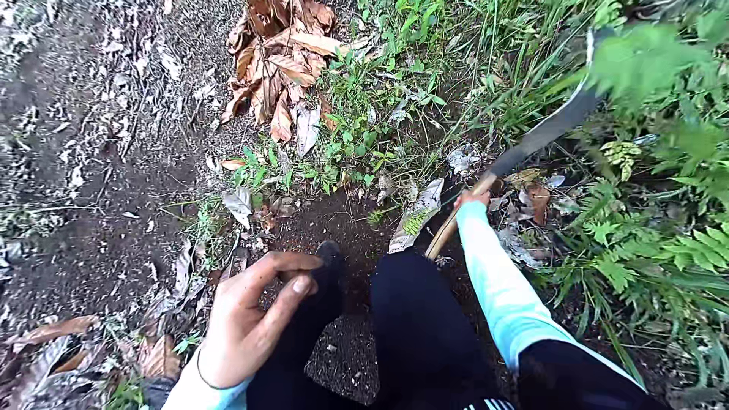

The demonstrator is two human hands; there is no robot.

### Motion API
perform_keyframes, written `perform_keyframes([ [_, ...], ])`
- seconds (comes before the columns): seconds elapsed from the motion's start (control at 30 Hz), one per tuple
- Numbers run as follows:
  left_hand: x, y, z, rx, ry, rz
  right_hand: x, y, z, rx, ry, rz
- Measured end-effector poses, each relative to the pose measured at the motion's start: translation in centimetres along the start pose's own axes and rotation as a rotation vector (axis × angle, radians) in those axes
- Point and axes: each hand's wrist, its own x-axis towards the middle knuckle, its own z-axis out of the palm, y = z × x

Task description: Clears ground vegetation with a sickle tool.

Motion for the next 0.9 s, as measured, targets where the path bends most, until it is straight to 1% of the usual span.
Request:
perform_keyframes([
  [0.03,0.1,0.0,0.1,0.001,-0.001,0.011,-0.2,2.9,0.5,-0.164,-0.063,-0.024],
  [0.1,0.5,-0.2,0.4,0.004,0.002,0.022,-1.4,10.5,-1.7,-0.640,-0.317,-0.051],
  [0.13,0.7,-0.4,0.4,0.015,0.007,0.023,-2.5,13.3,-2.9,-0.791,-0.413,-0.047],
  [0.17,0.8,-0.5,0.4,0.025,0.016,0.021,-3.6,14.9,-4.0,-0.861,-0.468,-0.034],
  [0.2,0.8,-0.6,0.4,0.026,0.024,0.017,-4.6,15.7,-5.0,-0.885,-0.482,-0.018],
  [0.23,0.8,-0.4,0.4,0.019,0.026,0.016,-5.3,16.3,-5.9,-0.882,-0.475,-0.003],
  [0.3,0.8,-0.1,0.3,0.012,0.022,0.026,-6.0,16.3,-7.1,-0.790,-0.407,0.022],
  [0.37,0.9,0.0,0.5,0.013,0.017,0.049,-5.9,15.2,-7.6,-0.652,-0.302,0.041],
  [0.47,0.8,-0.2,0.8,0.014,0.004,0.062,-3.6,14.3,-7.0,-0.479,-0.152,0.071],
  [0.57,0.7,-0.4,0.9,0.025,-0.005,0.052,-1.9,12.3,-7.0,-0.396,-0.141,0.071],
  [0.63,0.8,-0.4,0.8,0.013,0.003,0.055,-1.5,8.7,-6.7,-0.291,-0.114,0.009],
  [0.7,0.7,0.3,0.8,-0.013,0.024,0.055,-1.2,3.2,-5.8,-0.144,-0.034,-0.048],
  [0.77,0.3,1.4,1.1,-0.041,0.040,0.056,0.8,-2.5,-3.2,0.098,0.075,-0.074],
  [0.83,-0.1,2.0,1.3,-0.056,0.029,0.064,2.4,-7.7,0.6,0.251,0.100,-0.063],
  [0.87,-0.3,2.0,1.3,-0.057,0.022,0.068,2.6,-9.0,2.9,0.207,0.085,-0.054],
  [0.9,-0.6,1.9,1.2,-0.060,0.019,0.066,2.3,-8.4,4.8,0.063,0.045,-0.064],
])
